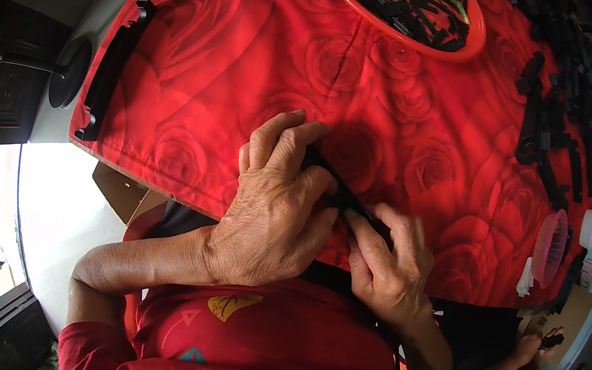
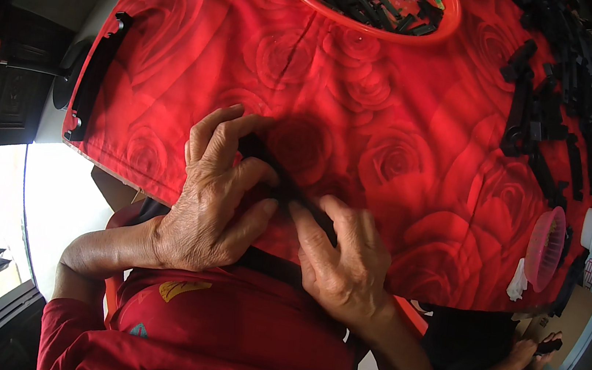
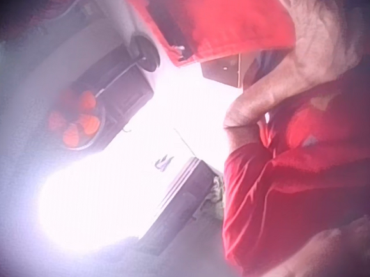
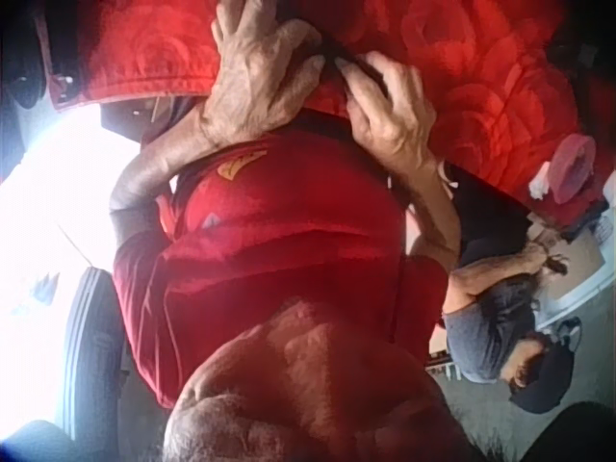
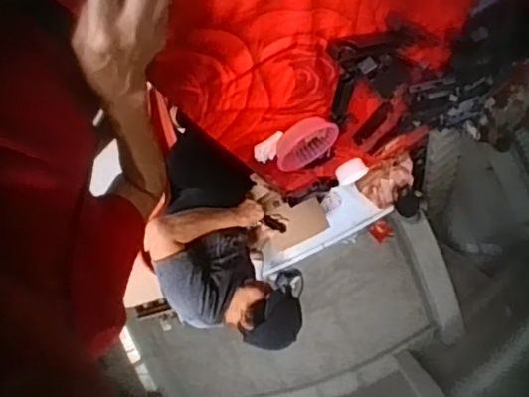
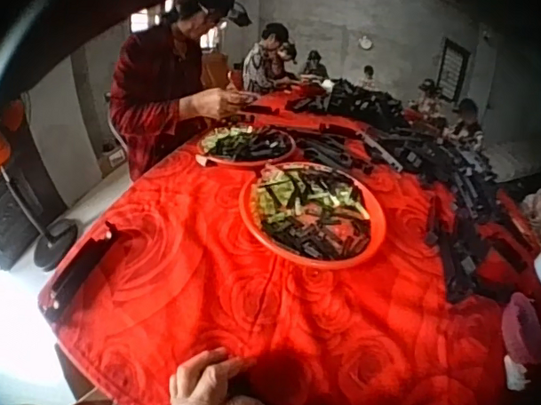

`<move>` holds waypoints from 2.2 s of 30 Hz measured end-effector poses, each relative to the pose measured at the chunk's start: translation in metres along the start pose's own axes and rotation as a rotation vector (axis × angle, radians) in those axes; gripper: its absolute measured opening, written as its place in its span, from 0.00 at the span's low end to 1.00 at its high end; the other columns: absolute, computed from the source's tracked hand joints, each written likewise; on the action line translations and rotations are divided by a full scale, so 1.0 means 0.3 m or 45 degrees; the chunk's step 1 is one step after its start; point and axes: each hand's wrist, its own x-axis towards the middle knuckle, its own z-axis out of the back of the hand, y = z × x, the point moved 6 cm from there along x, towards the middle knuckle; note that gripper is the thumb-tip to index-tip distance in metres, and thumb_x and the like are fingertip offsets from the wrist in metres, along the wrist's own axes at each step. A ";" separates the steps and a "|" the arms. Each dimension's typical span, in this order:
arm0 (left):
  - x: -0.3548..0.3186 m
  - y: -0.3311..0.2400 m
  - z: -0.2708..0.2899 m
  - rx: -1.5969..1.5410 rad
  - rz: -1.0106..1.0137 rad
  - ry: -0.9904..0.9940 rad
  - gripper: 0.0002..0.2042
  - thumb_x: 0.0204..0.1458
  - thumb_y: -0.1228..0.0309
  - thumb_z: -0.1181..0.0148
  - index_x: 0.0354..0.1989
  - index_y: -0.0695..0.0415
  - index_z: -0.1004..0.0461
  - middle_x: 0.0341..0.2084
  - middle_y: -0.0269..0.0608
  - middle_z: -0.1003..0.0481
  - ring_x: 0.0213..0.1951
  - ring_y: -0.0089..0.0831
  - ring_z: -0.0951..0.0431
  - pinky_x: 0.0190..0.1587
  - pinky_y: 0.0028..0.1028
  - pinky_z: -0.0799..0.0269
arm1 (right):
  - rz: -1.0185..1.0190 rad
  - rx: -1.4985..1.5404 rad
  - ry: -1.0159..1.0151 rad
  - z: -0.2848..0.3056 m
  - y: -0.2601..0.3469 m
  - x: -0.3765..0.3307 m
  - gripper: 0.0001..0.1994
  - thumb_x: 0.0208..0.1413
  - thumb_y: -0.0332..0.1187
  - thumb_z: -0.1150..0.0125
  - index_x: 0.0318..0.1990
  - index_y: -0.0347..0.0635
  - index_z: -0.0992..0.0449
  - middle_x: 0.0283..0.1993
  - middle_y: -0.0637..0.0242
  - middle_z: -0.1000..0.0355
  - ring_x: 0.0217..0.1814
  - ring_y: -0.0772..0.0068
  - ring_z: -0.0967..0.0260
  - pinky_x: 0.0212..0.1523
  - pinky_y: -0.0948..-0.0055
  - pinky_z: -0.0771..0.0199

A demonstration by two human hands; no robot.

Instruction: The person assembles plastic components by hand, likely for toy or airsoft gun frames.

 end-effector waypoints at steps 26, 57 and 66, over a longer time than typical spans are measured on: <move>0.043 -0.068 0.052 -0.401 -0.069 0.801 0.15 0.58 0.71 0.39 0.52 0.66 0.24 0.40 0.56 0.20 0.42 0.54 0.17 0.46 0.45 0.23 | 0.500 -0.222 -0.134 0.173 0.058 0.029 0.18 0.50 0.32 0.26 0.51 0.50 0.14 0.55 0.63 0.21 0.45 0.65 0.24 0.37 0.69 0.27; -0.039 -0.079 0.013 -0.458 0.021 0.502 0.09 0.57 0.75 0.36 0.45 0.63 0.24 0.30 0.52 0.21 0.34 0.52 0.17 0.35 0.44 0.24 | -0.361 0.672 -0.280 0.148 -0.046 0.062 0.14 0.75 0.28 0.54 0.54 0.30 0.22 0.26 0.63 0.20 0.22 0.83 0.28 0.24 0.80 0.33; 0.010 -0.127 0.040 -0.605 -0.085 0.515 0.10 0.57 0.77 0.38 0.46 0.65 0.27 0.31 0.55 0.23 0.34 0.53 0.18 0.34 0.43 0.25 | -0.182 0.549 -0.386 0.243 -0.022 0.128 0.15 0.76 0.28 0.54 0.53 0.27 0.22 0.27 0.62 0.20 0.28 0.77 0.21 0.28 0.80 0.28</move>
